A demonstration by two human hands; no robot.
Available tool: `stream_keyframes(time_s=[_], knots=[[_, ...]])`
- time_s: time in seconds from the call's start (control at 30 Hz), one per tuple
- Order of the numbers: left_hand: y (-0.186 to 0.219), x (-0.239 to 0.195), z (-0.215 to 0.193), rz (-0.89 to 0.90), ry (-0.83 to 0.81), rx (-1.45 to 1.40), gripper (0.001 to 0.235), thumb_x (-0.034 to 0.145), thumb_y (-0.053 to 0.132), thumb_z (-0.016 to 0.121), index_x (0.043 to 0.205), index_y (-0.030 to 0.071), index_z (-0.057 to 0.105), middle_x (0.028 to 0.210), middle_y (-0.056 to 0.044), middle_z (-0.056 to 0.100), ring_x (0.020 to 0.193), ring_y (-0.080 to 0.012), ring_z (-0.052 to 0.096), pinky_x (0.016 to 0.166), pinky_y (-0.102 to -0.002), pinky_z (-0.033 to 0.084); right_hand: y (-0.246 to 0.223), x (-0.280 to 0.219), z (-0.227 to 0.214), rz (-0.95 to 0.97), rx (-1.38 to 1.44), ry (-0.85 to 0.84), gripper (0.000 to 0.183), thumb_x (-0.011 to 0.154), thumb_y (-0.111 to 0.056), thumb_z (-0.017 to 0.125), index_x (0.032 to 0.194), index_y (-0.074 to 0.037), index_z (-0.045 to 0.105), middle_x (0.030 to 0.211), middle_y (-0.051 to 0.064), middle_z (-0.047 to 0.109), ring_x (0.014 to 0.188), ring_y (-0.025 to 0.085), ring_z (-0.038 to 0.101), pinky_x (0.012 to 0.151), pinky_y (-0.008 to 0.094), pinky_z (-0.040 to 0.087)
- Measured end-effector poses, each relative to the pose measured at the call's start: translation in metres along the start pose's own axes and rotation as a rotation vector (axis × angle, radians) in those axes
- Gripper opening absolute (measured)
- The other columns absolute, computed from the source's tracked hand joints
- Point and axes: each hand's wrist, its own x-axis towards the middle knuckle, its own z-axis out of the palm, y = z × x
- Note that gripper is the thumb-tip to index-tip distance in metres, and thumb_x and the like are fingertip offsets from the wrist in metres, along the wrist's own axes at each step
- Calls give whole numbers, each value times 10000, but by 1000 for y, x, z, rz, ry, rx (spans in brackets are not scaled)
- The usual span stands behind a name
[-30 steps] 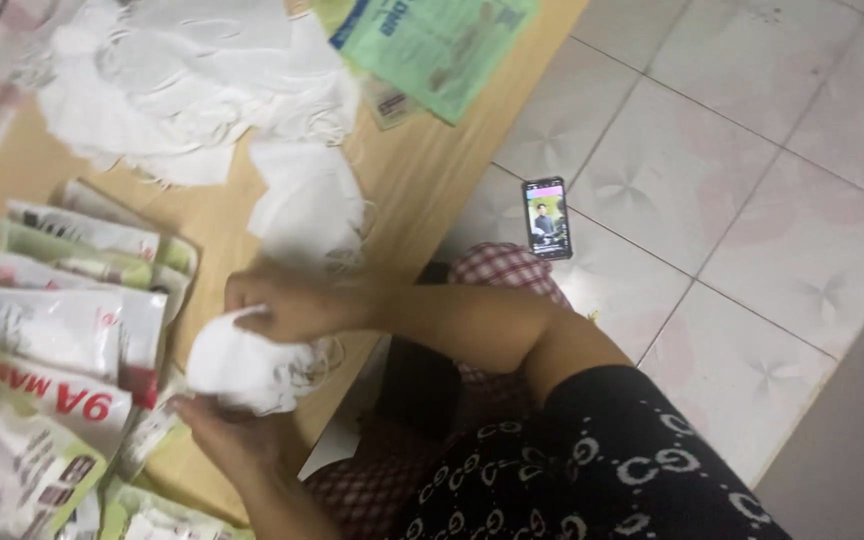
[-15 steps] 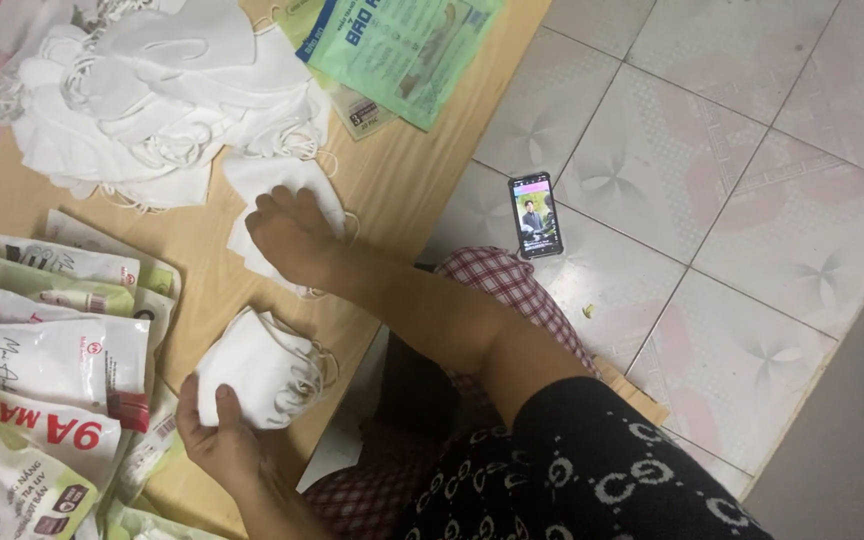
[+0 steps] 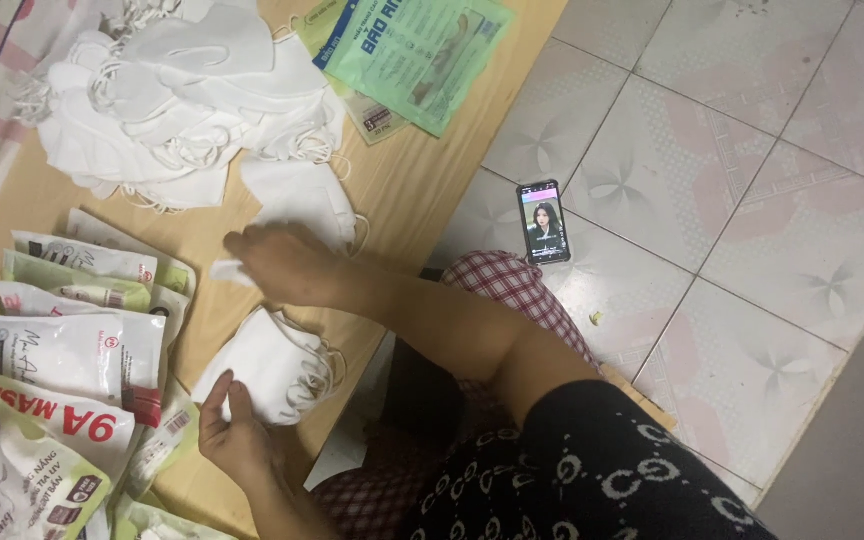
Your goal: Manually packing individual face masks into plastic packaging bags on a low table.
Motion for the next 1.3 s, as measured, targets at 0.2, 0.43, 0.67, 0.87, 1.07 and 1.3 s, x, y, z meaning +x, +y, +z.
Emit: stream_keyframes(time_s=[0.2, 0.43, 0.67, 0.87, 1.07, 1.3], knots=[[29, -11, 15, -148, 32, -321, 239, 1063, 228, 599, 1132, 11, 673, 1054, -66, 713, 877, -108, 676, 790, -237, 599, -26, -21, 3, -188, 489, -492, 257, 975, -302, 599, 1191, -174, 546, 869, 60, 740, 556, 158, 660, 498, 340, 514], [20, -9, 14, -275, -114, -402, 491, 1071, 381, 419, 1309, -28, 548, 1227, -153, 636, 1054, -198, 639, 899, -326, 528, -48, -53, 49, -468, 92, -236, 215, 901, -248, 635, 1082, -147, 693, 988, 43, 695, 959, 249, 658, 892, 449, 508], [-9, 6, -2, -96, -94, -331, 154, 1030, 99, 615, 1127, -4, 675, 1063, -90, 714, 907, -125, 680, 846, -226, 593, -54, -44, 4, -233, 147, -342, 520, 934, -558, 538, 1011, -75, 714, 953, 99, 721, 821, 298, 695, 789, 462, 529], [5, -1, 4, -106, -38, -402, 226, 1047, 153, 610, 1173, -26, 666, 1073, -133, 723, 876, -153, 706, 807, -263, 626, -27, -40, 52, -169, 356, -192, 322, 818, -217, 772, 1102, -85, 700, 958, 120, 746, 872, 310, 713, 830, 417, 531], [10, -4, 8, -109, -79, -318, 267, 1006, 59, 605, 1271, 27, 609, 1216, -142, 684, 1002, -168, 684, 907, -277, 600, -36, -43, 38, -30, 470, -250, 312, 856, -169, 744, 1152, -99, 673, 950, 84, 762, 802, 242, 735, 775, 369, 564], [9, -7, 3, 0, -79, -169, 315, 985, 58, 620, 1297, 19, 606, 1290, -132, 659, 1096, -164, 648, 1015, -266, 541, -11, -8, 11, -24, 313, -220, 260, 966, -248, 612, 1143, -61, 650, 992, 112, 685, 889, 254, 667, 823, 449, 528]])
